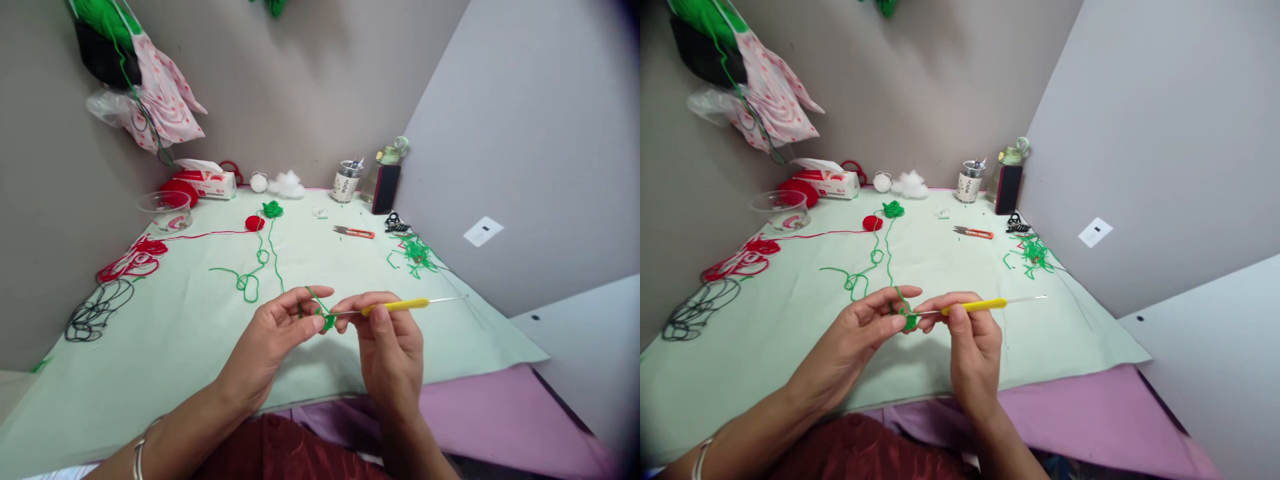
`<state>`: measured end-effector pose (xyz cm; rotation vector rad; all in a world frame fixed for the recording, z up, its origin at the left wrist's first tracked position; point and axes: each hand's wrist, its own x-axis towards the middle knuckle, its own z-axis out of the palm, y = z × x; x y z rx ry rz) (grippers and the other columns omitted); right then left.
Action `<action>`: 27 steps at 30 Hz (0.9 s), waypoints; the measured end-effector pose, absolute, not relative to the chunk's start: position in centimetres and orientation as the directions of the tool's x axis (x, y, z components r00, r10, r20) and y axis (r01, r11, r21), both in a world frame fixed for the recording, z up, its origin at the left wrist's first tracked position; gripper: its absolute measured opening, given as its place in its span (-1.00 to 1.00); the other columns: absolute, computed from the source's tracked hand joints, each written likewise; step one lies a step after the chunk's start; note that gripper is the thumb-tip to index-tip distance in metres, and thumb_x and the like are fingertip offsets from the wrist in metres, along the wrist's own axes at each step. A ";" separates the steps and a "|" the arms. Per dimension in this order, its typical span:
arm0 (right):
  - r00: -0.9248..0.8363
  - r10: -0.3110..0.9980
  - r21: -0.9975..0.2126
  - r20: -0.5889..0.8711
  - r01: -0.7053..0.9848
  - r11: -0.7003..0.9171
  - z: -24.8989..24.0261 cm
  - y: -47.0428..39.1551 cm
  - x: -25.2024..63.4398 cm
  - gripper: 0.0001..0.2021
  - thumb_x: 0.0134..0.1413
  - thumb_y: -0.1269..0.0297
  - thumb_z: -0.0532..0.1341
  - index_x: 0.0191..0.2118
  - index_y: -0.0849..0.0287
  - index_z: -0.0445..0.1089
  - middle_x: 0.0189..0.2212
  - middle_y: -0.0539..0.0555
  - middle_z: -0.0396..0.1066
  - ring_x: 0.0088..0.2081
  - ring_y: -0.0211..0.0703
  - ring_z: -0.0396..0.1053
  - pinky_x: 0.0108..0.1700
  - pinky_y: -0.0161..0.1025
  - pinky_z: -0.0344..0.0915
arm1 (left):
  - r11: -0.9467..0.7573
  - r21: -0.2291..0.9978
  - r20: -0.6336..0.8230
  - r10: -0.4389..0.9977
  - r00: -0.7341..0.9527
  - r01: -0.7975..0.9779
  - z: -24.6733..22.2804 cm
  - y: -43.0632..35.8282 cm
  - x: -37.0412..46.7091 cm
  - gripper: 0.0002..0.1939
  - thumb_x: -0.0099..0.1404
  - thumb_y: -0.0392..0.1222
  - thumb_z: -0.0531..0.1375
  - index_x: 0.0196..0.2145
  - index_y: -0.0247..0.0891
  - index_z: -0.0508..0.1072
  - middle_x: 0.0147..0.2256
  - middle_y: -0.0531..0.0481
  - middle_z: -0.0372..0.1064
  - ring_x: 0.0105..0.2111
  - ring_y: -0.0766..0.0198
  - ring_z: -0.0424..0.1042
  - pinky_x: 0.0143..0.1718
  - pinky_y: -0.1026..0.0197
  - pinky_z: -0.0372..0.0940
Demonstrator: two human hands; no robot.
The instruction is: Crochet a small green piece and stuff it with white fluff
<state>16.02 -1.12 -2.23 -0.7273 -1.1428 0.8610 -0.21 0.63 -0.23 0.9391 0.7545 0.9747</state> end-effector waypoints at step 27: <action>0.145 0.727 -0.733 0.671 -0.017 0.680 -2.4 -1.9 16.7 -0.77 0.46 0.38 0.10 -0.05 0.10 0.52 -0.18 0.09 0.61 -0.26 -0.16 0.53 -0.23 -0.16 0.47 | 0.215 0.916 -0.075 0.922 0.380 -0.340 0.1 0.2 -0.5 -0.73 0.26 -0.08 0.43 -0.06 0.00 0.67 -0.31 0.08 0.38 -0.23 0.30 0.41 -0.08 0.22 0.25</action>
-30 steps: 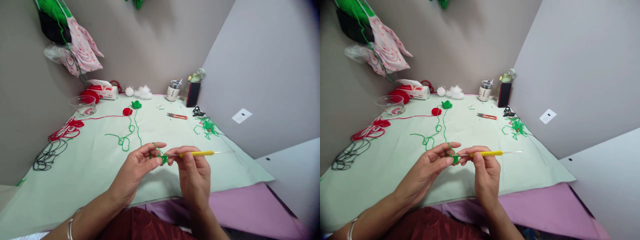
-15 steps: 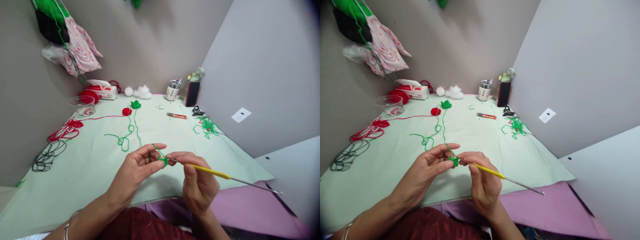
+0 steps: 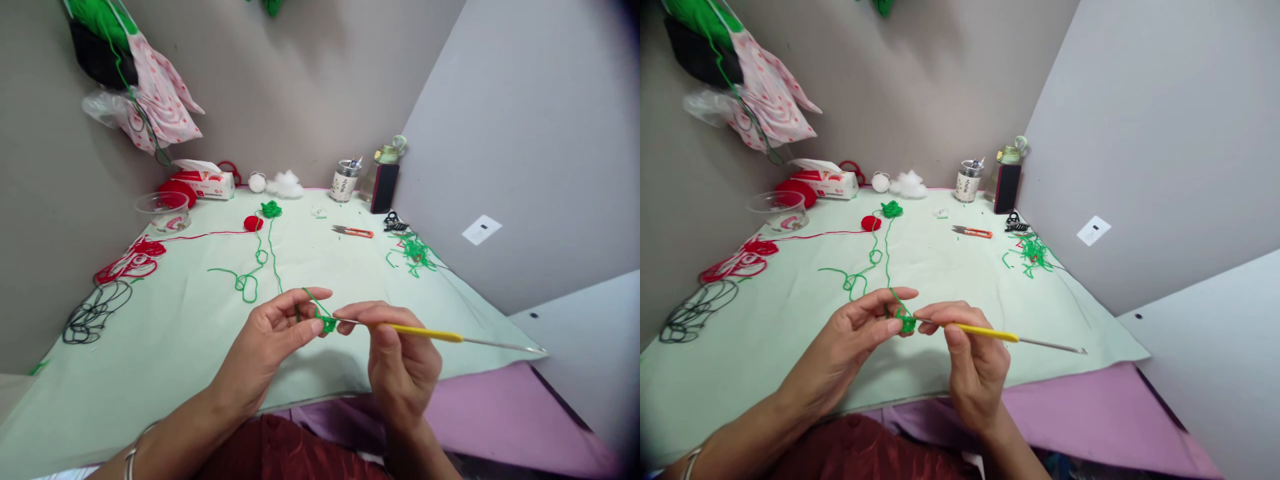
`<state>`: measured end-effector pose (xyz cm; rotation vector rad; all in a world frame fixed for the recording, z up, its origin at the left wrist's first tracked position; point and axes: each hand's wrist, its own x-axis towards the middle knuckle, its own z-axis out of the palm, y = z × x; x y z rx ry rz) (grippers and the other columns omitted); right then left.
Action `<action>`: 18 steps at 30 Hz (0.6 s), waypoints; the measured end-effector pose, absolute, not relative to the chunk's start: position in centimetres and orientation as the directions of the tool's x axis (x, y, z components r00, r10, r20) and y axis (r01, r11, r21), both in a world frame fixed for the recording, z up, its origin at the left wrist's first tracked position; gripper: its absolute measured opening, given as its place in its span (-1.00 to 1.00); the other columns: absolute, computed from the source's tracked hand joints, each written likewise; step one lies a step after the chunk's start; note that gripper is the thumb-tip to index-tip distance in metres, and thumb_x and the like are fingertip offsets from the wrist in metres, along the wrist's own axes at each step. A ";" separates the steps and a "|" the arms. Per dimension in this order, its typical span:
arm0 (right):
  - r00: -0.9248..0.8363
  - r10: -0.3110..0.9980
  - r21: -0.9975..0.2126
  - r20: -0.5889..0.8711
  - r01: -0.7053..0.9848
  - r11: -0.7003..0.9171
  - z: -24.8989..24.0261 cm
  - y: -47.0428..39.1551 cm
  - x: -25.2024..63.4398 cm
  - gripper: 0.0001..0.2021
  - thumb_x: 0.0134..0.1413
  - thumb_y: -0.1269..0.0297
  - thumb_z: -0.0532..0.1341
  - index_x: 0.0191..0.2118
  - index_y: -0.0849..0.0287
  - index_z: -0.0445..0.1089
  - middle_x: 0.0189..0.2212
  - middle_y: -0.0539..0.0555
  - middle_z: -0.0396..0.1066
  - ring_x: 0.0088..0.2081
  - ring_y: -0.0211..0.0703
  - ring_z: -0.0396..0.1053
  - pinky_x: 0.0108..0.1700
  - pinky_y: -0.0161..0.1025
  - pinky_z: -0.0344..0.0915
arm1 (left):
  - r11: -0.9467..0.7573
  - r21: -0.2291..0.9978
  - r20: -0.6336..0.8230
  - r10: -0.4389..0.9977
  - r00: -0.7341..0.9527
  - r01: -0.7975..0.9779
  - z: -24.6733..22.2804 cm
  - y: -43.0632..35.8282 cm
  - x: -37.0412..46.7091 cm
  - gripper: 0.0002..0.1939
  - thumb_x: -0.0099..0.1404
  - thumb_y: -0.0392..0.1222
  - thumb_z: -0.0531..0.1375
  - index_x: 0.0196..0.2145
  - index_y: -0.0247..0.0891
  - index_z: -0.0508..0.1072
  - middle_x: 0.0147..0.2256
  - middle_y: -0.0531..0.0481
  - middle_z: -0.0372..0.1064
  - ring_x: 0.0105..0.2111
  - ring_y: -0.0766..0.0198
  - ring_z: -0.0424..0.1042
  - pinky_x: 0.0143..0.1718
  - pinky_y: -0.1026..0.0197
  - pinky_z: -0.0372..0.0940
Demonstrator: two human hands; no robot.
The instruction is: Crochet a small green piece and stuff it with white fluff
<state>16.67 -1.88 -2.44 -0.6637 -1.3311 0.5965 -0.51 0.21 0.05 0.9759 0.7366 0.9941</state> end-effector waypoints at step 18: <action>0.119 0.710 -0.713 0.694 -0.027 0.701 -2.5 -1.9 16.8 -0.77 0.46 0.39 0.10 -0.04 0.10 0.53 -0.17 0.09 0.62 -0.22 -0.14 0.53 -0.23 -0.14 0.47 | 0.178 0.918 -0.037 0.928 0.370 -0.355 0.2 0.4 -0.3 -0.91 0.28 -0.16 0.40 -0.25 -0.15 0.63 -0.33 0.08 0.47 -0.25 0.32 0.41 -0.13 0.27 0.27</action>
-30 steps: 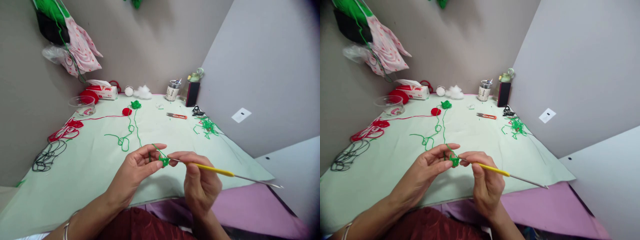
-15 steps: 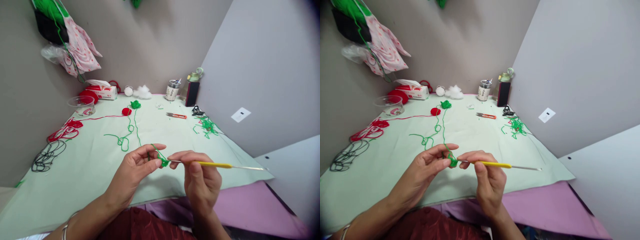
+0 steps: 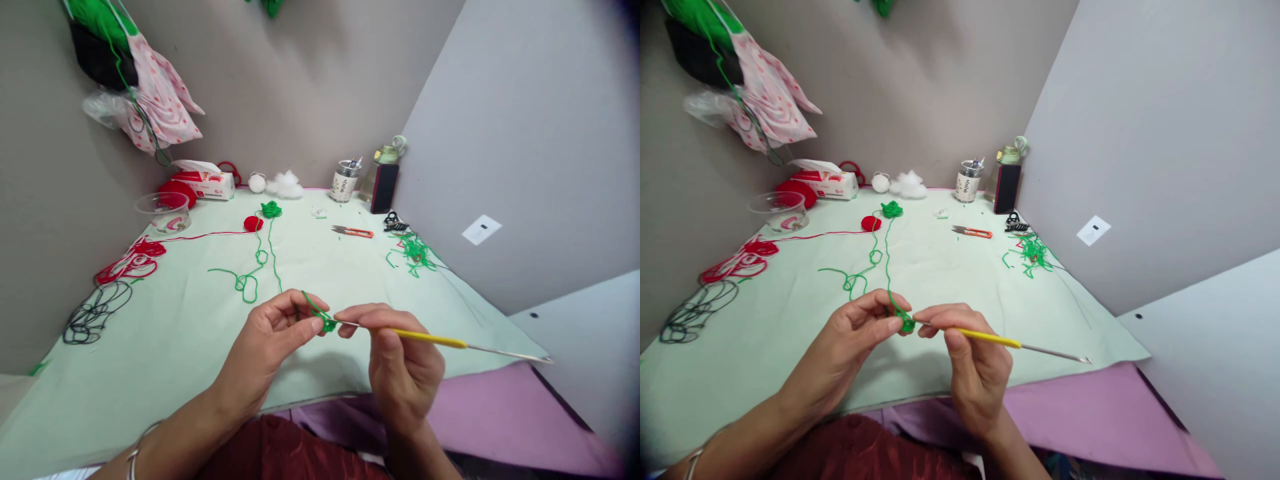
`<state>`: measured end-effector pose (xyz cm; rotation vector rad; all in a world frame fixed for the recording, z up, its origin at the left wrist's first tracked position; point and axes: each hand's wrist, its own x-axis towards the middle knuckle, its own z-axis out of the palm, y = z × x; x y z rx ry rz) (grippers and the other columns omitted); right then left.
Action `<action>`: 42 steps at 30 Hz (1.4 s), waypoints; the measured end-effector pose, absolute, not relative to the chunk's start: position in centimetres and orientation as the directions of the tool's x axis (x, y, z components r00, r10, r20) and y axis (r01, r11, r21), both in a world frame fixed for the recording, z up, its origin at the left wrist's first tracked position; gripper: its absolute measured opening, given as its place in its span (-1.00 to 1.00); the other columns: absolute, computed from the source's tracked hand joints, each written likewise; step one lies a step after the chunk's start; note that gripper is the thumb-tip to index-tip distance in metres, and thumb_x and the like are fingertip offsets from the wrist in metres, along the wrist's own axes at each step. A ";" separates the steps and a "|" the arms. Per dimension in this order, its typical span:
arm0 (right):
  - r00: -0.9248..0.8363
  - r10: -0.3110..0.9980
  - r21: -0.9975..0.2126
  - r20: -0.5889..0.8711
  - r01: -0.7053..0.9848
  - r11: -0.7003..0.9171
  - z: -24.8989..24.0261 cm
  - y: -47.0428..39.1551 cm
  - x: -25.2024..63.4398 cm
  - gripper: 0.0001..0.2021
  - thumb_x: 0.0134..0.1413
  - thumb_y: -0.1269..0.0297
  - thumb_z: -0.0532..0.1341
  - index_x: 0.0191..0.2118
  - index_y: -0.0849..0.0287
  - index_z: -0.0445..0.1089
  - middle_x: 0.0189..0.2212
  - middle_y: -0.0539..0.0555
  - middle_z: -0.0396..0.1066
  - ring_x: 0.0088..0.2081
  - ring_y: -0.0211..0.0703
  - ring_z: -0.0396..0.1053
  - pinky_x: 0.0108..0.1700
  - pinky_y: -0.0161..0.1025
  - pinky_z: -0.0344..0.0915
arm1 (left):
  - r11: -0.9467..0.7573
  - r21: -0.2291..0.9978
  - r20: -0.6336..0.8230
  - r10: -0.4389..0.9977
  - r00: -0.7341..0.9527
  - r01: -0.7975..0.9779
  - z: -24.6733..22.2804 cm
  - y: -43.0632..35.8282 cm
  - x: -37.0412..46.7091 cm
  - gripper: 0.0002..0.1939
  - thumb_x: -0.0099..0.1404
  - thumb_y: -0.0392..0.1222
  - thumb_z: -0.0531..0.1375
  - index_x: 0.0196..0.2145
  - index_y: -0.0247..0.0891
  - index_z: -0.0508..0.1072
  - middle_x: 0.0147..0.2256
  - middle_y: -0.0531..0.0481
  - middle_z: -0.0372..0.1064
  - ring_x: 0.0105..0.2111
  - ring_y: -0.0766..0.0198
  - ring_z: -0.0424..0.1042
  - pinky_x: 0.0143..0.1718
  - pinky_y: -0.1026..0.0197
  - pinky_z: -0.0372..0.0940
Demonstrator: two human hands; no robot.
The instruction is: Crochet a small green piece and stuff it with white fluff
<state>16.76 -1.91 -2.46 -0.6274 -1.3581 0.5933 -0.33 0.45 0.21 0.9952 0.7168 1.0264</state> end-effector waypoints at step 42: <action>0.222 0.758 -0.786 0.613 0.072 0.614 -2.1 -1.2 15.7 -0.80 0.40 0.34 0.17 -0.17 0.09 0.57 -0.31 0.08 0.55 -0.37 -0.17 0.46 -0.32 -0.17 0.42 | 0.264 0.865 -0.120 0.935 0.333 -0.427 0.4 0.4 0.5 -0.69 0.28 -0.20 0.39 0.00 -0.13 0.62 -0.34 0.13 0.30 -0.51 0.47 0.17 -0.37 0.29 0.26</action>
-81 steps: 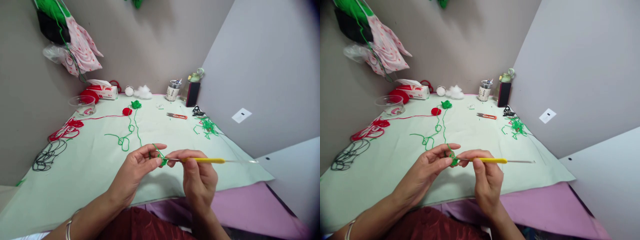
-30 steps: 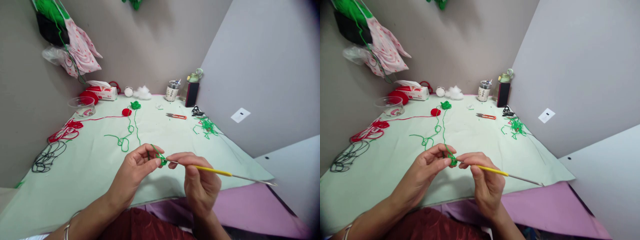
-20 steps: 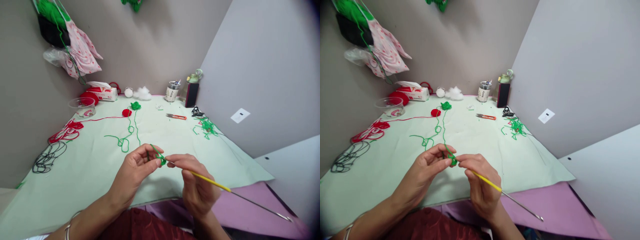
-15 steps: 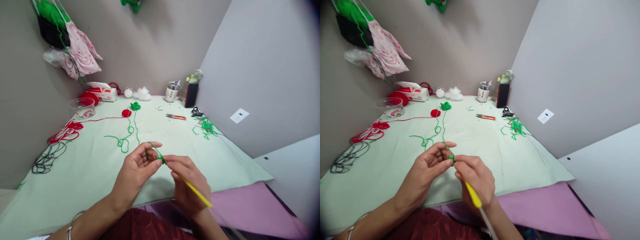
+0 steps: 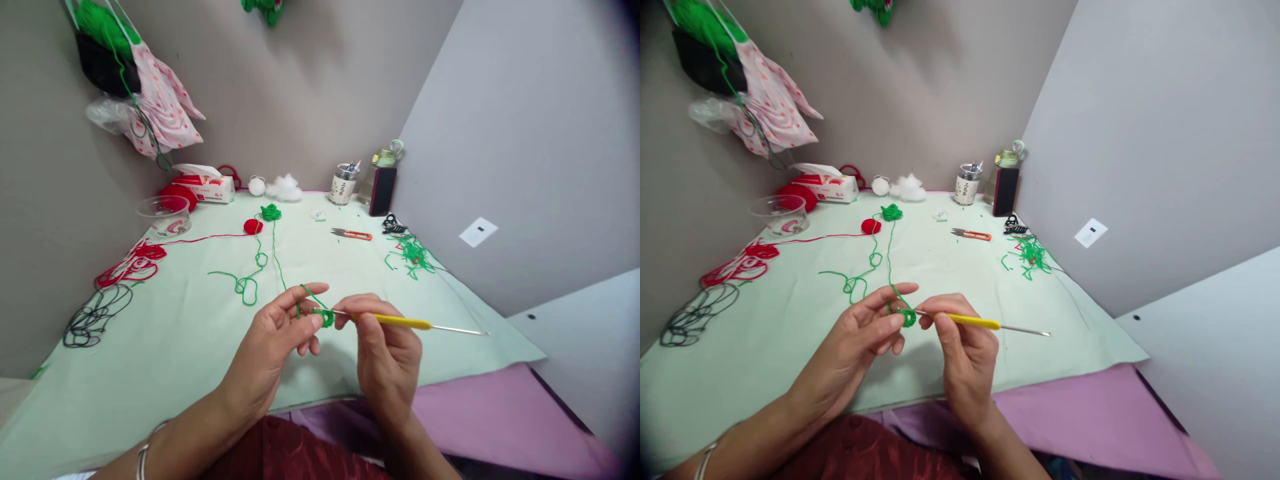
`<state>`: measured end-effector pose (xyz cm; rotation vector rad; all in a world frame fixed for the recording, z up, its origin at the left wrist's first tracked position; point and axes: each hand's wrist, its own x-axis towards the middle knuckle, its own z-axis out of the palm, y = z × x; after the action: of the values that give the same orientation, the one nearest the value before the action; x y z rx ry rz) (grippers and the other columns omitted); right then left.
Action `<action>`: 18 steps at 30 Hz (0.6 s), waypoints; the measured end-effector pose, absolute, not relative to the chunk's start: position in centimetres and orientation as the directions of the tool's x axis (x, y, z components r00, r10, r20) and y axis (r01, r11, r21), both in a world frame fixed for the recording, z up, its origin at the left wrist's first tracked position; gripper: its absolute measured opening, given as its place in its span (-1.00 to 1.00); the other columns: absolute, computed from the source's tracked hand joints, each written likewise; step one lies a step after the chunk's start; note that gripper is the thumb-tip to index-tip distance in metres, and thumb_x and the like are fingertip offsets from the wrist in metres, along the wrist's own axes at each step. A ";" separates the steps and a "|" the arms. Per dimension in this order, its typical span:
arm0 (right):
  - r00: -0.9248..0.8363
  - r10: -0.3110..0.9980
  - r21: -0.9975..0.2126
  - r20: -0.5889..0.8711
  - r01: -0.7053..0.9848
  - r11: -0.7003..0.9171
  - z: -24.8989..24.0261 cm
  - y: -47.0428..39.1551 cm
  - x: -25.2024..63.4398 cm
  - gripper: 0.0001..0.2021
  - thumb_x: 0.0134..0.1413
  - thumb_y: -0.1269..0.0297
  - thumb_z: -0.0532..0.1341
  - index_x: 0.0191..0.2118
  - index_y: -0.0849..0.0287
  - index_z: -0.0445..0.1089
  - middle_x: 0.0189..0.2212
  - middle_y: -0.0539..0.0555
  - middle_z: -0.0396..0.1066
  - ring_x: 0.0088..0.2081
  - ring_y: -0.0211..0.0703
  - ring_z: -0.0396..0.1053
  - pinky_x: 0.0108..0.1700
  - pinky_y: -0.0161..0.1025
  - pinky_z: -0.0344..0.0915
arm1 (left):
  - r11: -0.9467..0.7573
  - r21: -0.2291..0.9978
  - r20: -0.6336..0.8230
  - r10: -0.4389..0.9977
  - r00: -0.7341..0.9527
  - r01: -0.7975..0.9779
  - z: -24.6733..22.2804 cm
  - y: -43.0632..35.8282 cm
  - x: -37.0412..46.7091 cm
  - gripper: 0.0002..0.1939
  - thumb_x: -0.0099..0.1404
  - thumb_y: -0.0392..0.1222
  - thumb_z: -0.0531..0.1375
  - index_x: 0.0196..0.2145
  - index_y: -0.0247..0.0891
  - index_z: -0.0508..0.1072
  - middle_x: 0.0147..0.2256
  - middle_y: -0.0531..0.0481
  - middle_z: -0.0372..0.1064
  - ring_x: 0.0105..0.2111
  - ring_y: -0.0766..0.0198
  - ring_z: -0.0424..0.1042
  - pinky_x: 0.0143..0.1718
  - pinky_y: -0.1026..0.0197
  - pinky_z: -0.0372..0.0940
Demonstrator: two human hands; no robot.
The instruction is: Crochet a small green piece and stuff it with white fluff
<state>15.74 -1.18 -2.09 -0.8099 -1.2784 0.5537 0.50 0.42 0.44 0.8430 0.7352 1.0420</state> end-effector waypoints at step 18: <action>0.167 0.847 -0.839 0.505 -0.132 0.527 -2.3 -1.1 16.6 -0.77 0.46 0.26 0.11 -0.16 0.11 0.53 -0.26 0.07 0.60 -0.35 -0.21 0.52 -0.26 -0.21 0.50 | 0.192 0.937 -0.086 0.936 0.341 -0.291 0.1 0.7 -0.1 -0.67 0.31 -0.07 0.38 0.02 -0.09 0.61 -0.28 0.10 0.35 -0.52 0.46 0.28 -0.45 0.27 0.16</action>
<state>16.62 -1.10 -2.32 -0.7422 -1.2051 0.7956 -0.06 0.68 0.09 1.0097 0.8023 1.0053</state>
